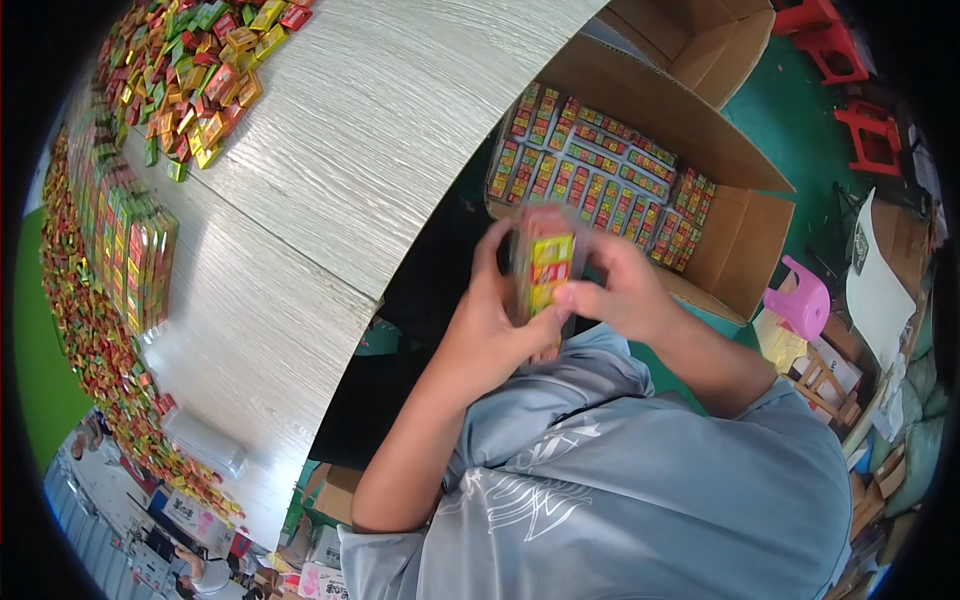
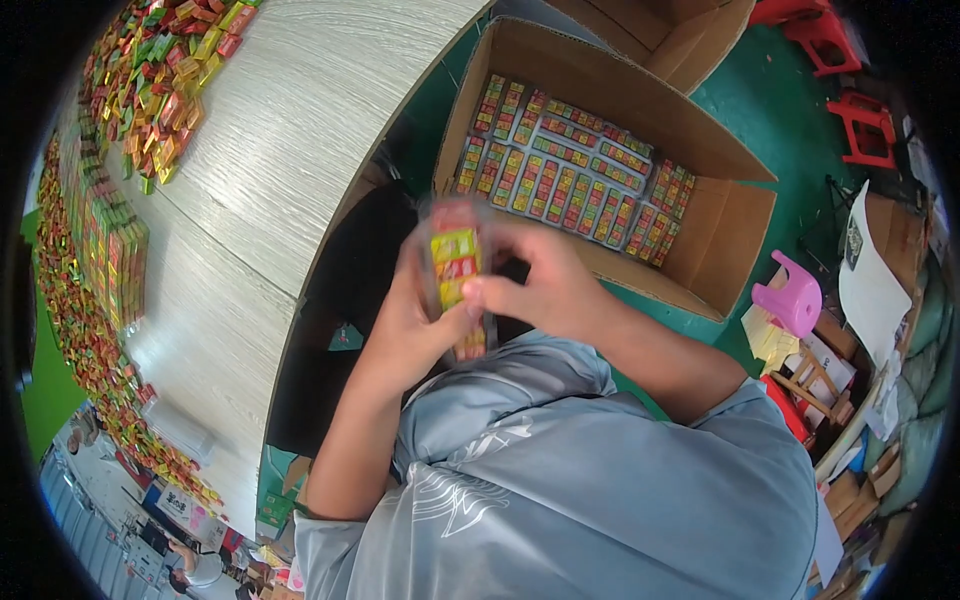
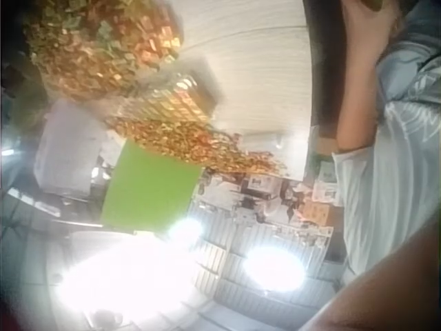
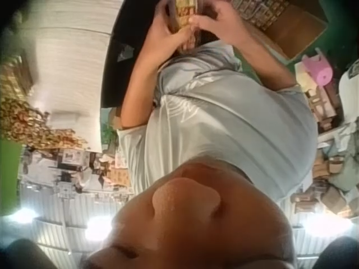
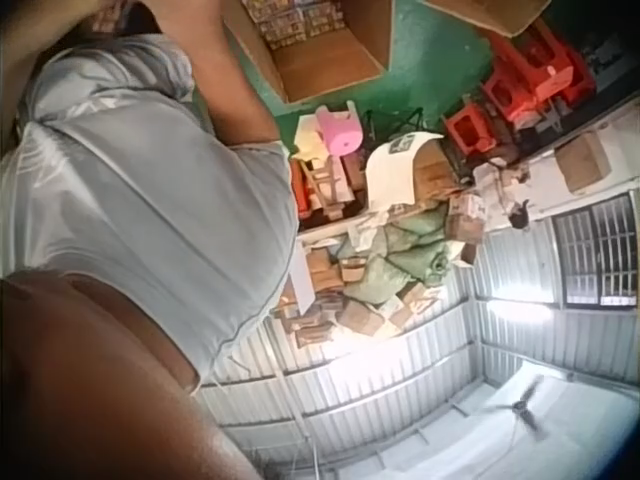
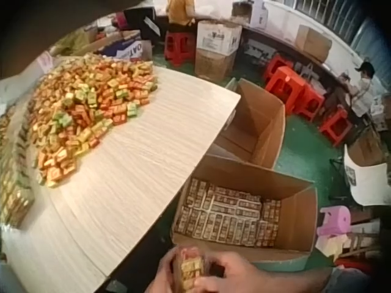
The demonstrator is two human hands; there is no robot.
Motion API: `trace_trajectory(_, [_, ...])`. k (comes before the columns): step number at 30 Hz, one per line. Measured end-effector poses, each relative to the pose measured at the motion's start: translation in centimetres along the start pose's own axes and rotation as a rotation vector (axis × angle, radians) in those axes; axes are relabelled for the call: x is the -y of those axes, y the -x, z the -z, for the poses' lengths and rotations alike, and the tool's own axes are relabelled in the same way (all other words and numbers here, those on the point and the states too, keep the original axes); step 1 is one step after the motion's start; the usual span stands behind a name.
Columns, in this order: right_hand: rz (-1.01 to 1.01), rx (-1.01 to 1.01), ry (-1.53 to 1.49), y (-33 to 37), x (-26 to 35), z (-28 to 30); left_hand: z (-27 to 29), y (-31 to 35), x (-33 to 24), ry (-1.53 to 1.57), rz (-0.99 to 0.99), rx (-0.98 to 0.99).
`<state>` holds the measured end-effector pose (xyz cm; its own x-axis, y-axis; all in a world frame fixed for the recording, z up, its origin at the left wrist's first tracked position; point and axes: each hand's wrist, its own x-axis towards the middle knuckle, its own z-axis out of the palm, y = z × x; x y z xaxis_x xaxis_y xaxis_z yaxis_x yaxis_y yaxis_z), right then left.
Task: Pack individual candies into plastic containers and then into cardboard boxes.
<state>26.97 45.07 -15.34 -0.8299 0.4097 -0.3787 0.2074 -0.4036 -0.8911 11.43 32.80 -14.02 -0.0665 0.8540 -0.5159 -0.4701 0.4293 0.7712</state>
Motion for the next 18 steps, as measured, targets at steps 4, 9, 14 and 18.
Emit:
trace_trajectory(4, [0.084, -0.255, -0.044, -3.8, -0.8, 3.5, 0.6, -0.2, 0.3, -0.332, -0.166, -0.209])
trace_trajectory(9, [0.058, -0.460, 0.272, -10.5, -7.4, 10.4, 3.0, 1.7, -0.5, -0.427, -0.127, -0.254])
trace_trajectory(14, [-0.320, -0.355, 0.391, -14.4, -16.8, 12.4, 4.9, 3.5, 0.7, -0.470, -0.071, -0.587])
trace_trajectory(18, [-0.548, -0.461, 0.375, -16.7, -21.7, 12.4, 5.2, 3.7, 1.5, -0.571, 0.046, -0.682])
